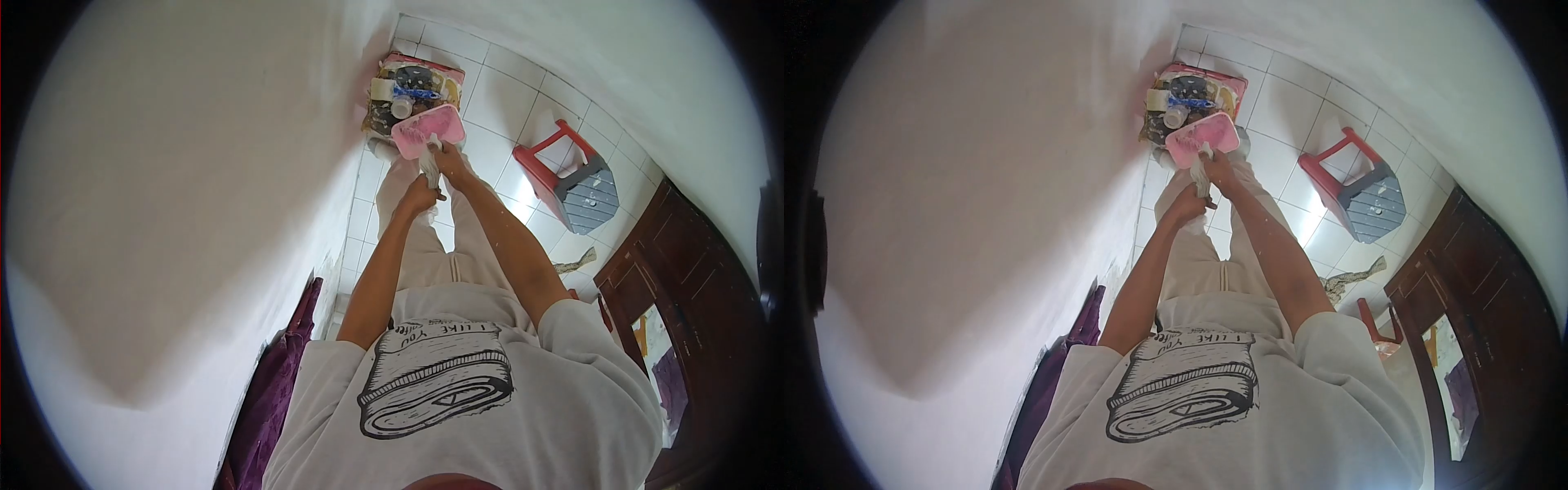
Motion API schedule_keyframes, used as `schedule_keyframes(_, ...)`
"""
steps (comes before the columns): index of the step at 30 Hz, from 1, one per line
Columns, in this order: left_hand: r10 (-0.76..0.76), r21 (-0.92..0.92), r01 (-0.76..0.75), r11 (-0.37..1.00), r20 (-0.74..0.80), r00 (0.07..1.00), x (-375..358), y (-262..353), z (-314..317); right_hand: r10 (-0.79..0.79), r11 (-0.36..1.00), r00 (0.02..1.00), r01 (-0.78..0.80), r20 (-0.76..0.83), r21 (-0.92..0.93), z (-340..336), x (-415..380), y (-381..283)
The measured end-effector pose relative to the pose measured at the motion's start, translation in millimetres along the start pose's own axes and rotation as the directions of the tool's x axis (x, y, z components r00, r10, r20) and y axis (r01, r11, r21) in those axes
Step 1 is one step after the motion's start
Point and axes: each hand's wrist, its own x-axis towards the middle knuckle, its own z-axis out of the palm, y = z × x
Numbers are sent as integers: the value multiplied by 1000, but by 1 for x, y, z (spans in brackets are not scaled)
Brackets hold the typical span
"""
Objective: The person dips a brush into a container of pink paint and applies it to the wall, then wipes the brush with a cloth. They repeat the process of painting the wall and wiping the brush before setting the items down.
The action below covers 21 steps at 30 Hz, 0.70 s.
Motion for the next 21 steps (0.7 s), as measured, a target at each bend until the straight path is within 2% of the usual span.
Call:
schedule_keyframes(2, 103, 322, -91, 942, -20, 994, 5, -5, -1, -8, 1000, 999, 8, -35, -1, -2, 1, 0)
schedule_keyframes(3, 105, 324, -93, 941, -20, 994, 3, 0, 1, -10, 1000, 997, 11, -71, 2, -2, 1, 1)
schedule_keyframes(5, 169, 510, -79, 857, -133, 977, -9, 12, 9, 13, 1000, 996, -13, -85, 3, -2, 2, 3)
schedule_keyframes(7, 137, 531, -45, 846, -136, 981, -18, 27, 12, 32, 999, 995, -32, -99, -3, -4, 1, -2)
schedule_keyframes(9, 101, 544, -8, 839, -143, 985, -17, 27, 12, 30, 999, 999, -29, -33, 42, -7, -4, -4)
schedule_keyframes(11, 219, 517, -144, 844, -87, 972, -16, 21, 10, 65, 996, 998, -65, -9, 55, -11, 6, 8)
schedule_keyframes(12, 219, 517, -144, 844, -87, 972, -14, 16, 9, 95, 993, 995, -96, 13, 72, -11, 10, 9)
schedule_keyframes(13, 261, 581, -171, 796, -75, 962, -10, 13, 8, 90, 993, 996, -91, 13, 69, -12, 14, 11)
schedule_keyframes(14, 300, 641, -194, 742, -59, 952, -9, 14, 8, 122, 980, 992, -126, 37, 156, -12, 11, 5)
schedule_keyframes(15, 302, 640, -197, 742, -57, 952, -9, 15, 9, 153, 956, 986, -164, 63, 242, -12, 7, 1)
schedule_keyframes(18, 327, 682, -193, 706, -71, 942, -2, 21, 11, 151, 975, 988, -154, 32, 161, -17, 3, -7)
schedule_keyframes(21, 345, 700, -178, 691, -104, 933, 0, 30, 11, 107, 975, 994, -99, -31, 200, -12, 11, 0)
